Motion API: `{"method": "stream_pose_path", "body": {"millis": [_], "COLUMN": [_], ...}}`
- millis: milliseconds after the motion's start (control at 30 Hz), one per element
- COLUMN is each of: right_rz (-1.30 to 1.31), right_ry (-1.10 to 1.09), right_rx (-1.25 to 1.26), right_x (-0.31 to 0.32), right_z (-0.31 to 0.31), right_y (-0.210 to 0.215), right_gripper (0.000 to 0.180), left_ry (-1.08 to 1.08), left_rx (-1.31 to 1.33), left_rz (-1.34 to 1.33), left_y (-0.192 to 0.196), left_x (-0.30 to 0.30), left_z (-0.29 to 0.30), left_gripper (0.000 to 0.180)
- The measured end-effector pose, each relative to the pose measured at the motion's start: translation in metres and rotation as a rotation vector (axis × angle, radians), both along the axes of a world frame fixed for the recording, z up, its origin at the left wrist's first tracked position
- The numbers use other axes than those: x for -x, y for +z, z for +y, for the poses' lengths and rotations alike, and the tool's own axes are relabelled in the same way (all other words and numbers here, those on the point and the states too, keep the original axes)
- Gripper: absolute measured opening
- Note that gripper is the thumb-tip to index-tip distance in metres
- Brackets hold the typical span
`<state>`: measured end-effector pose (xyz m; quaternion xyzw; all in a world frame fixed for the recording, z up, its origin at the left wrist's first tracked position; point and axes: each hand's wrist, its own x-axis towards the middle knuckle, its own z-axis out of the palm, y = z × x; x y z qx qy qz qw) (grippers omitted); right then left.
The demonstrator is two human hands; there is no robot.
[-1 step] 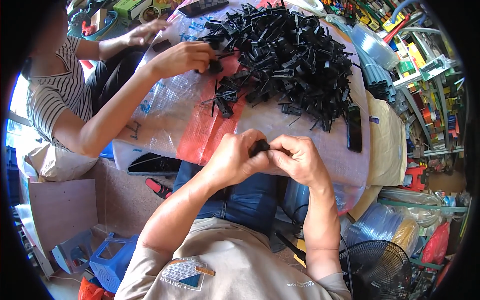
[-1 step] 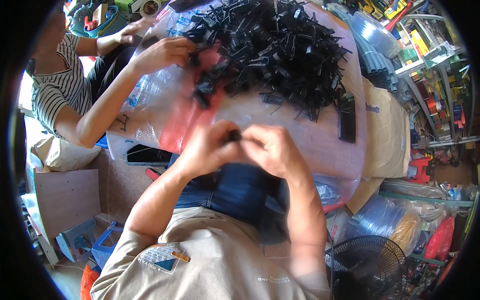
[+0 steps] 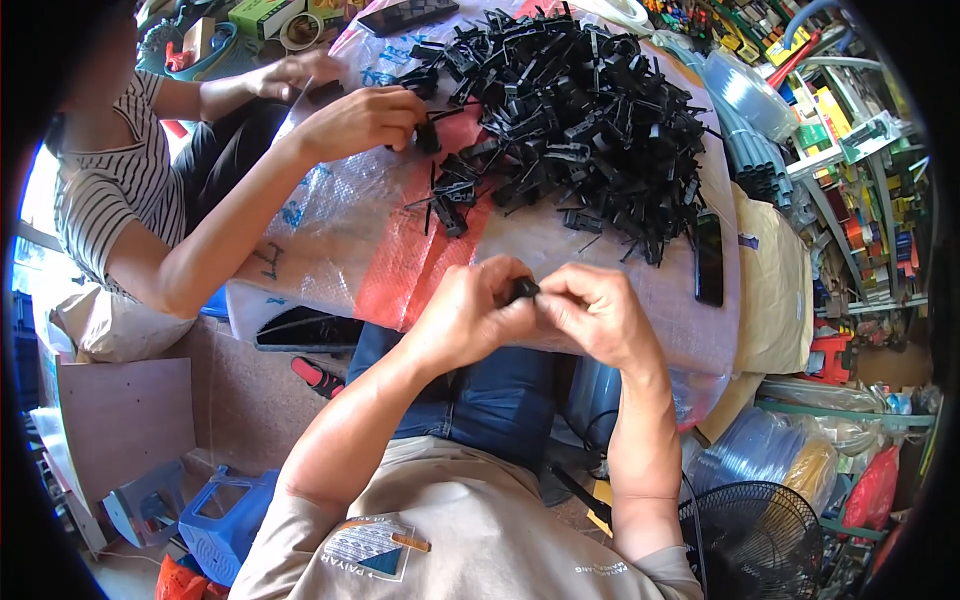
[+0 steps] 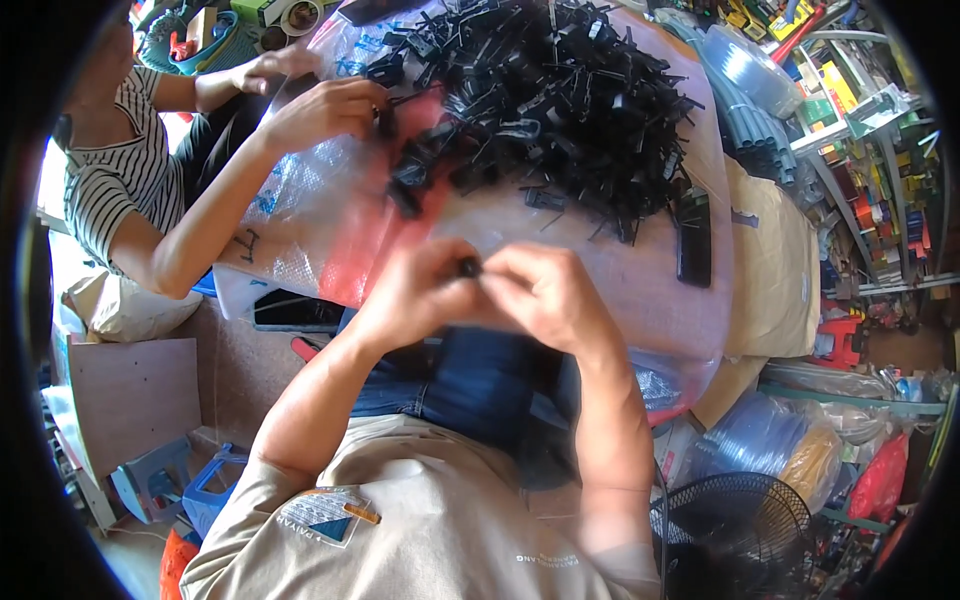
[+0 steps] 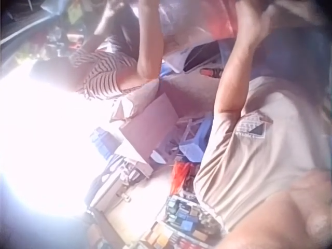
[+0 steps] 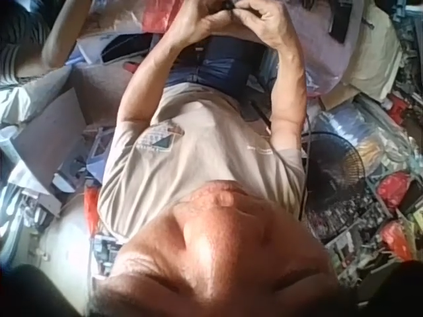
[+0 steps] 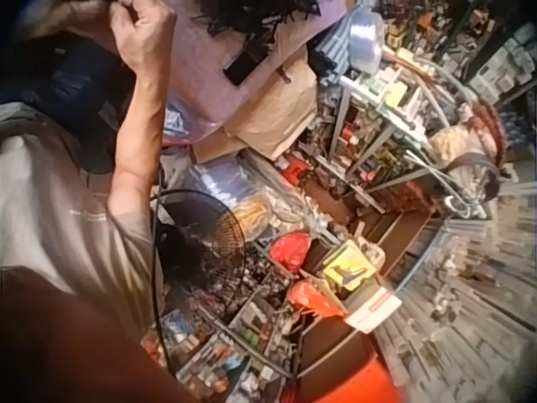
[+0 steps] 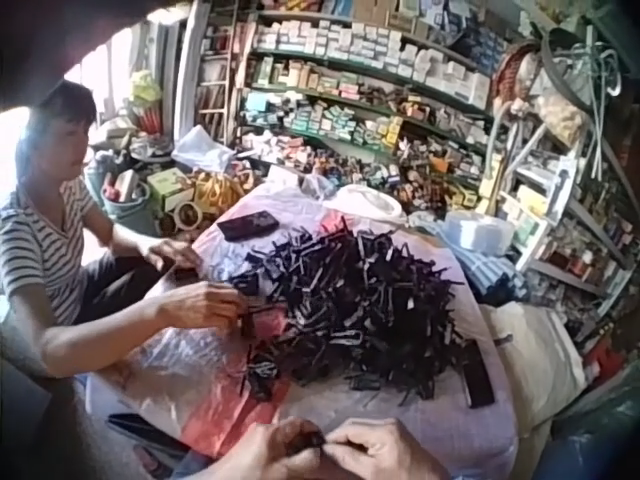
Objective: Assembling small black plastic components by hand on a workbench.
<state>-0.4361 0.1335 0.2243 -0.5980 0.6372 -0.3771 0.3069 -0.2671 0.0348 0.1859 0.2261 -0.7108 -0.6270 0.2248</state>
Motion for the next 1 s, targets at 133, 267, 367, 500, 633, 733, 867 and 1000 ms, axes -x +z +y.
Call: {"method": "stream_pose_path", "body": {"millis": [133,267,367,500,633,733,867,1000], "right_rz": [0.676,0.759,0.222,-0.611,-0.691,-0.649,-0.589,-0.607], "right_ry": [-0.271,-0.269,-0.285,-0.277,-0.290,-0.331,-0.287,-0.295], "right_rx": [0.360,0.186,0.241,0.245,0.359,0.396,0.428,0.380], "right_x": [0.025,0.028,0.023,0.012,0.004,-0.007,-0.007,-0.013], "right_z": [-0.030,-0.036,-0.022,-0.003,0.007,0.011,0.015,0.020], "right_y": [-0.008,-0.010,-0.007,-0.019,-0.035,-0.035,-0.035,-0.027], "right_gripper": [0.030,0.035,0.024,0.016,0.016,0.017,0.020,0.020], "left_ry": [-0.003,0.025,-0.019,0.053,0.069,0.110,0.132,0.162], "left_rx": [-0.709,-0.924,-0.890,-0.473,-0.063,0.159,0.171,0.207], "left_rz": [0.128,0.224,0.165,0.005,0.089,-0.006,-0.052,0.188], "left_y": [0.020,0.018,0.011,0.026,0.015,0.026,0.025,0.019], "left_x": [-0.001,-0.005,-0.007,0.000,0.006,0.011,0.013,0.017], "left_z": [-0.011,-0.015,-0.017,-0.005,0.004,0.009,0.016,0.020], "left_gripper": [0.029,0.021,0.009,0.029,0.045,0.039,0.029,0.019]}}
